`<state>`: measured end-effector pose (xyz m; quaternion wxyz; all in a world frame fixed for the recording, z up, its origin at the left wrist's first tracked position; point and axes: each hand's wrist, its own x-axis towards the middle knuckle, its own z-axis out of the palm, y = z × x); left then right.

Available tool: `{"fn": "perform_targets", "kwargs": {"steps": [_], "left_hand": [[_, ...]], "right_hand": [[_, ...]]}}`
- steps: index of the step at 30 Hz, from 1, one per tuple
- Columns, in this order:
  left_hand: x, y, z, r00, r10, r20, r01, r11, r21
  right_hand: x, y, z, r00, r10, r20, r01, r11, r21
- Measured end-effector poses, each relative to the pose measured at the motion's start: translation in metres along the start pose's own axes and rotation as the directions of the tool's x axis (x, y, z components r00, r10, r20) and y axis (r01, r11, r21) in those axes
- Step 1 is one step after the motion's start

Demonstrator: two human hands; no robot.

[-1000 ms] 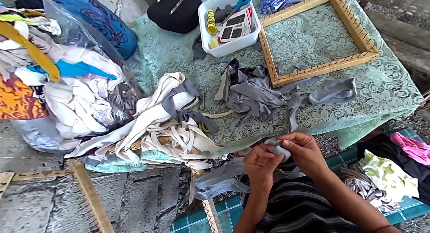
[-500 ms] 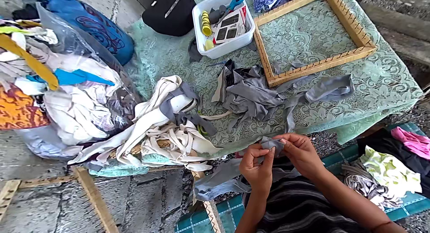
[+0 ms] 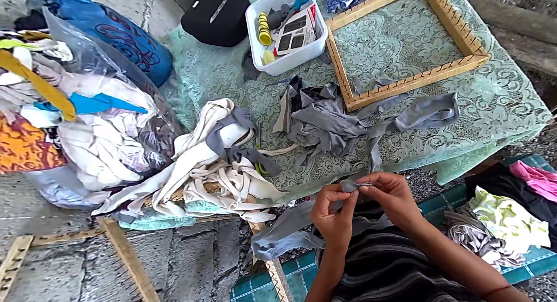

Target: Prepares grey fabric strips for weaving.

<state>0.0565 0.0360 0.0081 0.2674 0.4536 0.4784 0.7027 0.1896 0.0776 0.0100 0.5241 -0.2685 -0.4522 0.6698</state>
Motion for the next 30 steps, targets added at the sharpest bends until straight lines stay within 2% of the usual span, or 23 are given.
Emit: {"fn": "perform_targets", "kwargs": {"steps": [7,11,13,17,22,25,30], "left_hand": [[0.016,0.005,-0.032,0.996,-0.076,-0.046,0.073,0.995,-0.064],[0.011,0.011,-0.028,0.978,-0.139,0.152,0.158,0.980,-0.119],[0.008,0.010,-0.022,0.974,-0.150,0.167,0.174,0.974,-0.142],[0.007,0.009,-0.018,0.992,-0.093,0.081,0.100,0.991,-0.086],[0.007,0.006,-0.020,0.994,0.041,0.098,-0.039,0.999,-0.022],[0.006,0.006,-0.020,0.989,0.108,0.104,-0.107,0.994,-0.015],[0.005,0.008,-0.020,0.980,0.164,0.111,-0.168,0.985,0.032]], "right_hand": [[0.003,-0.003,-0.009,0.999,-0.027,0.017,0.028,0.998,-0.050],[0.004,-0.002,-0.006,0.999,-0.011,0.049,0.013,0.999,-0.050],[0.004,-0.001,-0.004,0.997,-0.007,0.078,0.012,0.999,-0.052],[0.002,-0.001,-0.005,0.993,-0.012,0.120,0.022,0.997,-0.078],[0.001,-0.006,-0.012,0.977,-0.006,0.212,0.024,0.996,-0.087],[0.001,-0.004,-0.018,0.962,0.000,0.273,0.007,1.000,-0.022],[-0.001,-0.007,-0.017,0.952,-0.036,0.304,0.042,0.999,-0.014]]}}
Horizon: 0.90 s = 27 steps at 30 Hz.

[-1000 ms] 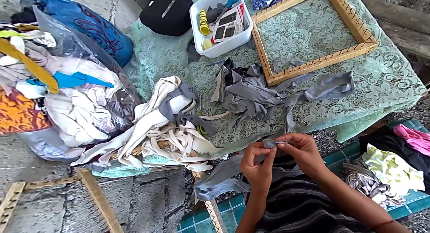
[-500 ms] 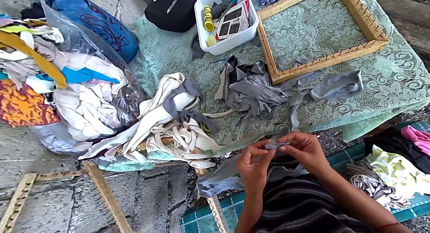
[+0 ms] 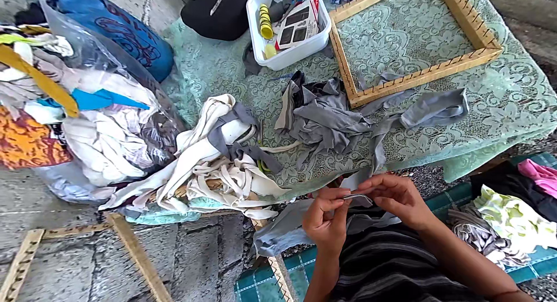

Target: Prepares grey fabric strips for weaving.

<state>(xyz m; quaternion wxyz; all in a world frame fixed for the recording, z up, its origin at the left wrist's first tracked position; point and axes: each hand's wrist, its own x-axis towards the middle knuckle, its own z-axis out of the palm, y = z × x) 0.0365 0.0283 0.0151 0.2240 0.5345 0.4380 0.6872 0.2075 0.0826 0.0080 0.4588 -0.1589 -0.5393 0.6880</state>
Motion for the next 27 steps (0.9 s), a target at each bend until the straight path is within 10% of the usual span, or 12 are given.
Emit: {"fn": "perform_targets", "kwargs": {"steps": [27], "left_hand": [[-0.0016,0.0037,-0.0006,0.993,-0.120,0.007,0.120,0.983,-0.140]], "right_hand": [[-0.0047,0.0023,0.0081,0.996,-0.064,-0.064,0.060,0.996,-0.070]]}}
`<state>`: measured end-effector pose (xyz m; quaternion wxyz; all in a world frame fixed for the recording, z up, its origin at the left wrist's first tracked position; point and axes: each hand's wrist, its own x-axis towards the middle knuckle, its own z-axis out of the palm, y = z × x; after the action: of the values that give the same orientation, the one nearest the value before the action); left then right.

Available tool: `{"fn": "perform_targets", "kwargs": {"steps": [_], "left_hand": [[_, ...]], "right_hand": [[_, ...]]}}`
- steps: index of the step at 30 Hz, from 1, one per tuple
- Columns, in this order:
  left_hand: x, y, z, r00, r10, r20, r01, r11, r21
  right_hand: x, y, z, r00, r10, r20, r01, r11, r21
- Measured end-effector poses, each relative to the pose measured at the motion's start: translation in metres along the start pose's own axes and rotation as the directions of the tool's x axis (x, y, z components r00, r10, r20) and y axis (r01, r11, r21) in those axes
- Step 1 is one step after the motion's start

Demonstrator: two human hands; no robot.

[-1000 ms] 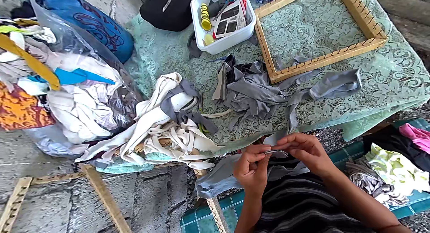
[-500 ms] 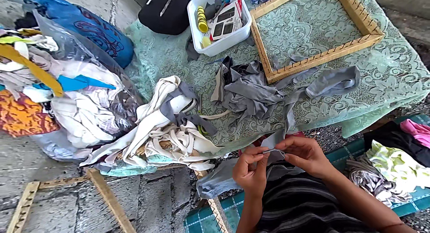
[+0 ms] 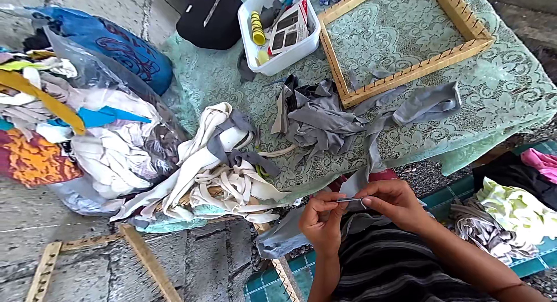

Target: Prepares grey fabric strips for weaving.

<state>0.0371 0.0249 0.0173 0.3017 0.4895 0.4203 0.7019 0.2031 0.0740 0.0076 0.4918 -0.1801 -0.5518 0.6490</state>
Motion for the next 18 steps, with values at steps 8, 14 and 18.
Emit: {"fn": "perform_targets", "kwargs": {"steps": [8,14,18], "left_hand": [[0.0023,-0.0018,-0.0060,0.996,-0.053,0.067,0.060,0.992,-0.109],[0.0029,-0.0040,-0.0077,0.992,-0.032,0.121,0.050,0.988,-0.144],[0.0022,-0.0037,-0.0061,0.991,-0.013,0.132,0.029,0.993,-0.117]], "right_hand": [[0.0007,-0.0040,-0.0066,0.997,0.012,0.071,-0.011,1.000,-0.021],[0.0007,-0.0059,-0.0063,0.996,-0.014,0.083,0.020,0.997,-0.073],[0.0015,-0.0042,-0.0061,0.996,-0.047,0.076,0.056,0.992,-0.116]]}}
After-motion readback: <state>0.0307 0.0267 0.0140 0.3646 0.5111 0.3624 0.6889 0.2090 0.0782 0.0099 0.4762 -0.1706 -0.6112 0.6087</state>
